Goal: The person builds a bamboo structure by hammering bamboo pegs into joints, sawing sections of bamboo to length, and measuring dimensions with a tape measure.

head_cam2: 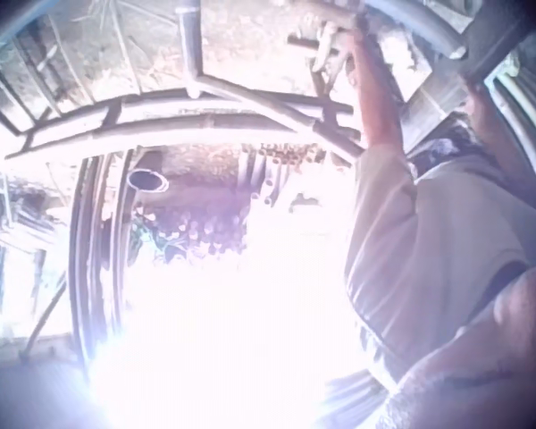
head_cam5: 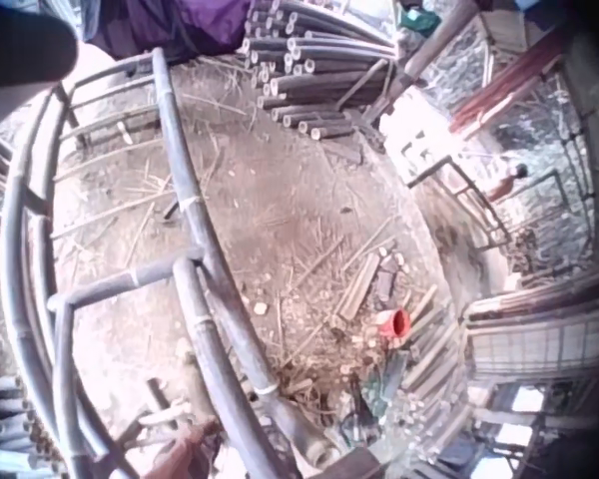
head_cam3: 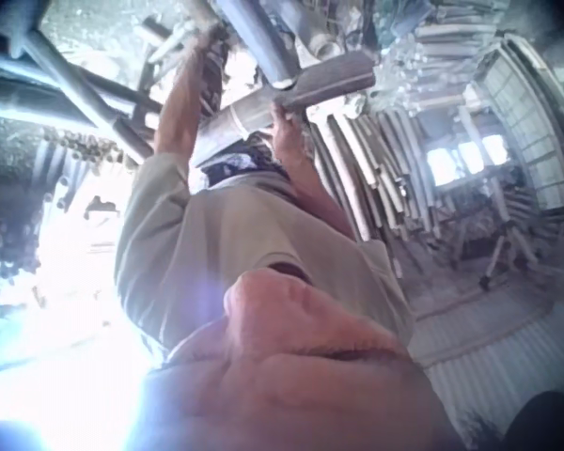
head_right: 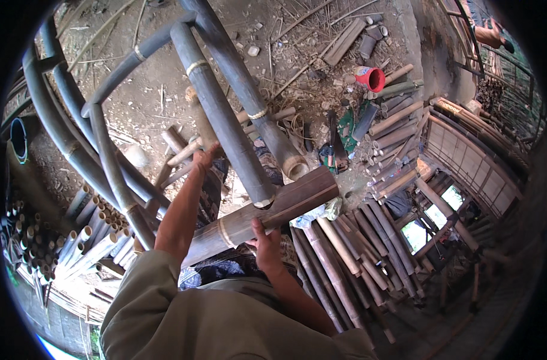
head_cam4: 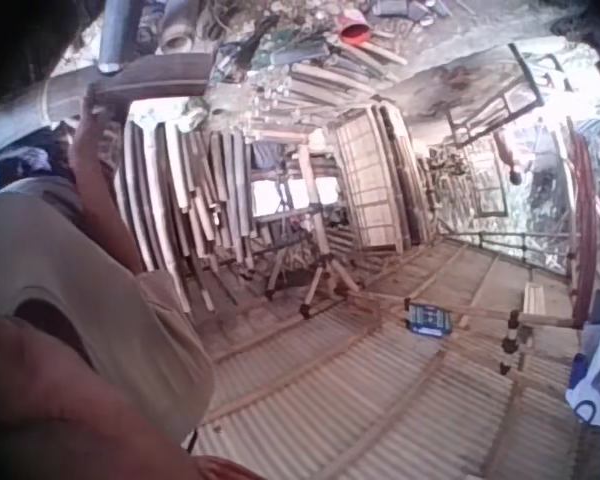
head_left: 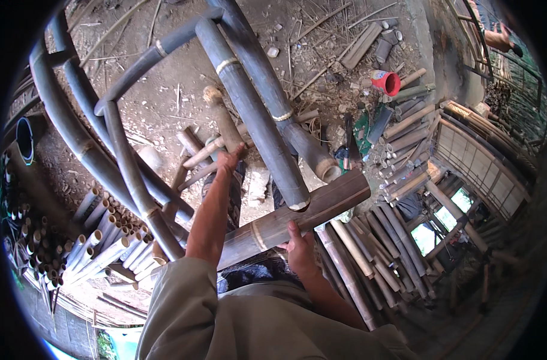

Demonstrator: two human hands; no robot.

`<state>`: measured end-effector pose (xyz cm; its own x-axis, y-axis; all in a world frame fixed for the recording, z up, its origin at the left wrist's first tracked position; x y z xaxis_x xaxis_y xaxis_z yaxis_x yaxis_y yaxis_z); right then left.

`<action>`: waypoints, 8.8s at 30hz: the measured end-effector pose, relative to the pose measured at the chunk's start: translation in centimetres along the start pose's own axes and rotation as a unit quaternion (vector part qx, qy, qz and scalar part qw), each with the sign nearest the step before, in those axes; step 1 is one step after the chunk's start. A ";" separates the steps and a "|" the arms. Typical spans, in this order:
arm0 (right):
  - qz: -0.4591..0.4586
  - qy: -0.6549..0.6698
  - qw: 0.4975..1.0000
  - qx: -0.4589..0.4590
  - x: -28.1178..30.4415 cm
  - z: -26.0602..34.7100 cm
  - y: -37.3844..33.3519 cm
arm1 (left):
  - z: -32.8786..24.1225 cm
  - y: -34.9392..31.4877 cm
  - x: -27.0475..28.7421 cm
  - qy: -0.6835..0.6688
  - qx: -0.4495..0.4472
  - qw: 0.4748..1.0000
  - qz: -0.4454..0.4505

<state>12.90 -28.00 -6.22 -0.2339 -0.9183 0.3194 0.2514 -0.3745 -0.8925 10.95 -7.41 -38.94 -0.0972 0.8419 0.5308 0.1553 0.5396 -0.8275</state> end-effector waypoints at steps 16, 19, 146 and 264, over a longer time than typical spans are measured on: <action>0.132 -0.044 0.987 -0.075 -0.6 1.2 1.5 | 1.1 -33.6 23.1 -0.522 0.078 0.829 0.187; 0.169 -0.013 0.980 -0.101 -2.3 1.6 1.6 | 4.4 -44.4 27.7 -0.407 0.009 0.913 0.024; 0.246 -0.267 0.907 0.215 3.0 16.4 -18.8 | 13.5 -31.0 15.9 -0.368 0.151 0.917 -0.041; 0.187 0.273 0.943 -0.026 7.5 7.1 -1.5 | 17.2 -19.3 21.9 -0.755 0.261 0.572 -0.186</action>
<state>17.42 -35.22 -0.24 -0.5908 -0.7761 -0.2204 0.3696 -0.0175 -0.9290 -11.11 0.62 -14.51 -0.8280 -0.5019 0.2502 -0.4283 0.2779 -0.8599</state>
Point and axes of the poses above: each hand's wrist, its own y-axis towards the middle knuckle, its own x-axis out of the back of the hand, z = x × y, the point moved 9 cm from there along y, towards the middle knuckle, and after that the axes turned 13 degrees about -z, right-handed, at the moved point
